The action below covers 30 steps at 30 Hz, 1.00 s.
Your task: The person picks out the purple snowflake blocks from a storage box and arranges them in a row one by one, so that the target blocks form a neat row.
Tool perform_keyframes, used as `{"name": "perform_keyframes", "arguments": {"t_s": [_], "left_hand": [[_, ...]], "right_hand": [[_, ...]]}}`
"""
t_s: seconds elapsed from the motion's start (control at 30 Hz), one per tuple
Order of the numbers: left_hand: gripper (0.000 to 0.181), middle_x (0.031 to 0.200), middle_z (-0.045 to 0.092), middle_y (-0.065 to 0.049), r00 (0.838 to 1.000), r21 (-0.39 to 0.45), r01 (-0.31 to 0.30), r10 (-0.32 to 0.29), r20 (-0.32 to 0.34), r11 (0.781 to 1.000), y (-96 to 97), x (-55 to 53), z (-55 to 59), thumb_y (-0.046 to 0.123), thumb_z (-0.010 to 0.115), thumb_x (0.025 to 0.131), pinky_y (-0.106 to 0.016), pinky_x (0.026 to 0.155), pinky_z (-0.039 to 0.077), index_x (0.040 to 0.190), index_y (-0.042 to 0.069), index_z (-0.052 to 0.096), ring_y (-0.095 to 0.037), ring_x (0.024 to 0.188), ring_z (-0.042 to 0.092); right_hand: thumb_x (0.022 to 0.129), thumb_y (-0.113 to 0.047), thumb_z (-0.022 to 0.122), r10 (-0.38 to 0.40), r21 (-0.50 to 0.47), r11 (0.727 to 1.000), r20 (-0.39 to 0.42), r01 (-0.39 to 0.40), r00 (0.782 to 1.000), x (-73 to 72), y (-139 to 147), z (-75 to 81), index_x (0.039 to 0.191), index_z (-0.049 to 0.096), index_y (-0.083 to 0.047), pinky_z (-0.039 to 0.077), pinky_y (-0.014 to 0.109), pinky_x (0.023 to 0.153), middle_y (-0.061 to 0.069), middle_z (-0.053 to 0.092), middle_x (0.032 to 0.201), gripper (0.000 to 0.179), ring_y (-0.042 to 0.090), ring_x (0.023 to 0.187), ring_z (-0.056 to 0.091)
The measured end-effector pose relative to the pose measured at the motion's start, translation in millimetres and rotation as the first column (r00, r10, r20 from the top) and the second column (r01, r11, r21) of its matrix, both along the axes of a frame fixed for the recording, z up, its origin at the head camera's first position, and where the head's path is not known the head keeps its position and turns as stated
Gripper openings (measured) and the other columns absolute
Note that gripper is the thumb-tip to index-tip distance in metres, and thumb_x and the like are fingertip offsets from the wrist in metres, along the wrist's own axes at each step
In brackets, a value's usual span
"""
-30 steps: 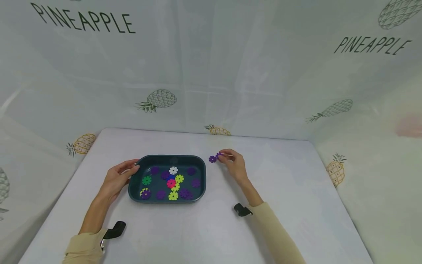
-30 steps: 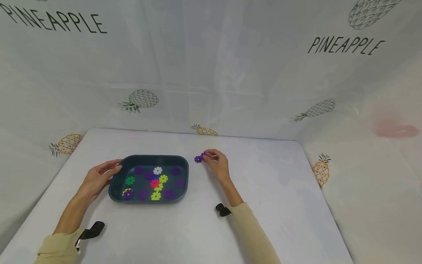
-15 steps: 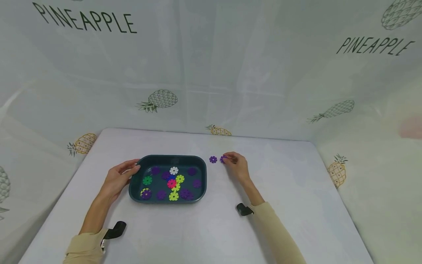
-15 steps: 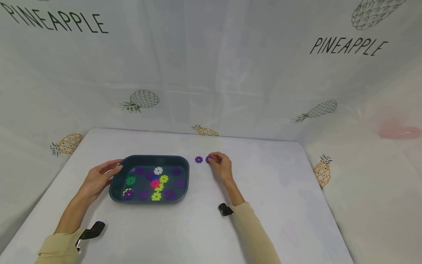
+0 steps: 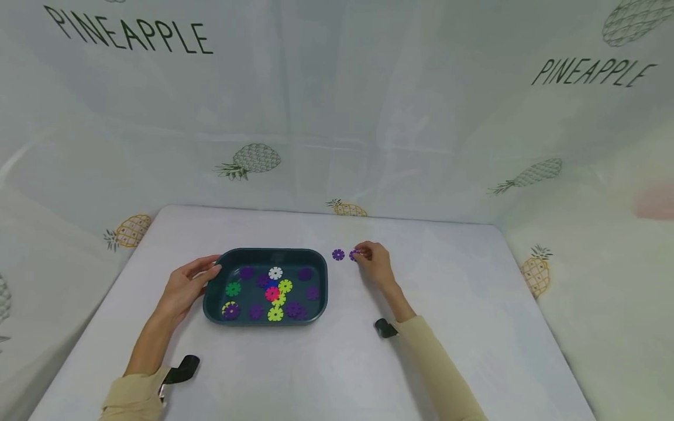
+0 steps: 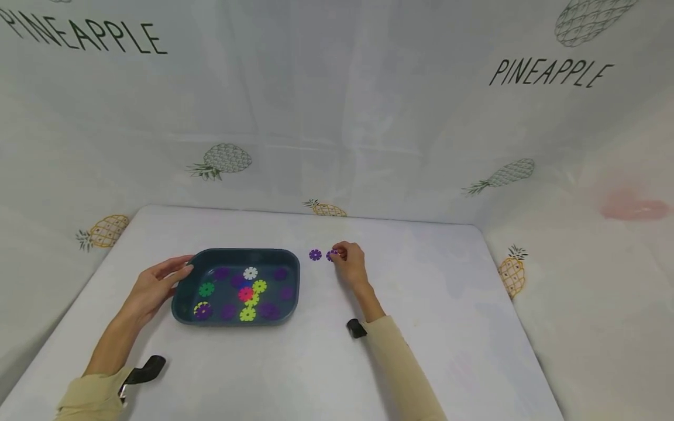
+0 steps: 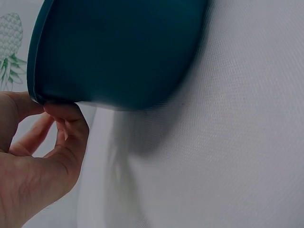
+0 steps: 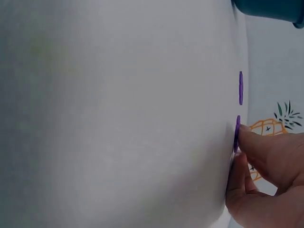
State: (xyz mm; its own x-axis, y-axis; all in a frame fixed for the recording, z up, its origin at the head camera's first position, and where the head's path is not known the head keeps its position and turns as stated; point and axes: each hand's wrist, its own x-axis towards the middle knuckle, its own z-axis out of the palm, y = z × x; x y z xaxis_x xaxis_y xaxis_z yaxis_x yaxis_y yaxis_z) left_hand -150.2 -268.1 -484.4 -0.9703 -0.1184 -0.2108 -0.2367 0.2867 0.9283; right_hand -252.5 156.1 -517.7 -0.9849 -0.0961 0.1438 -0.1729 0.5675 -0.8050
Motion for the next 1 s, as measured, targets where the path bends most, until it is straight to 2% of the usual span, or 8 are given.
{"name": "perform_keyframes", "arguments": {"t_s": [0.3,0.47,0.77,1.0], "left_hand": [[0.064,0.134,0.050,-0.011,1.000,0.006,0.003,-0.003,0.003,1.000,2.7,-0.2,-0.8,0.046,0.062,0.102,-0.017,0.082,0.052,0.150,0.006,0.050,-0.007,0.103,0.056],[0.064,0.134,0.050,-0.010,1.000,0.011,0.012,-0.012,0.007,1.000,1.7,-0.6,0.2,0.045,0.063,0.102,-0.017,0.082,0.052,0.151,0.006,0.050,-0.004,0.101,0.056],[0.065,0.135,0.050,-0.011,1.000,0.002,0.011,-0.011,0.010,1.000,0.2,-1.0,-0.1,0.046,0.063,0.102,-0.018,0.080,0.052,0.151,0.005,0.049,-0.004,0.099,0.056],[0.066,0.139,0.048,-0.012,1.000,0.004,0.014,-0.014,0.010,1.000,-0.6,1.0,0.5,0.047,0.063,0.101,-0.016,0.081,0.052,0.151,0.005,0.049,-0.003,0.101,0.056]], "right_hand": [[0.099,-0.007,0.067,-0.029,0.058,0.998,0.029,0.027,0.999,4.7,0,4.7,0.116,0.066,0.005,0.053,0.044,0.090,0.019,0.062,0.104,0.020,0.031,0.098,0.061],[0.099,-0.006,0.066,-0.021,0.042,0.999,-0.006,0.021,1.000,10.5,-4,9.9,0.116,0.065,0.005,0.054,0.043,0.089,0.019,0.061,0.105,0.020,0.032,0.098,0.063],[0.097,-0.002,0.068,0.101,0.039,0.995,-0.138,-0.097,0.985,19.8,-20,29.4,0.111,0.066,0.004,0.056,0.043,0.087,0.018,0.065,0.104,0.015,0.030,0.095,0.065],[0.097,-0.002,0.070,0.263,0.076,0.965,-0.191,-0.253,0.946,28.7,-39,42.3,0.108,0.067,0.003,0.057,0.037,0.084,0.013,0.065,0.100,0.013,0.025,0.092,0.064]]}}
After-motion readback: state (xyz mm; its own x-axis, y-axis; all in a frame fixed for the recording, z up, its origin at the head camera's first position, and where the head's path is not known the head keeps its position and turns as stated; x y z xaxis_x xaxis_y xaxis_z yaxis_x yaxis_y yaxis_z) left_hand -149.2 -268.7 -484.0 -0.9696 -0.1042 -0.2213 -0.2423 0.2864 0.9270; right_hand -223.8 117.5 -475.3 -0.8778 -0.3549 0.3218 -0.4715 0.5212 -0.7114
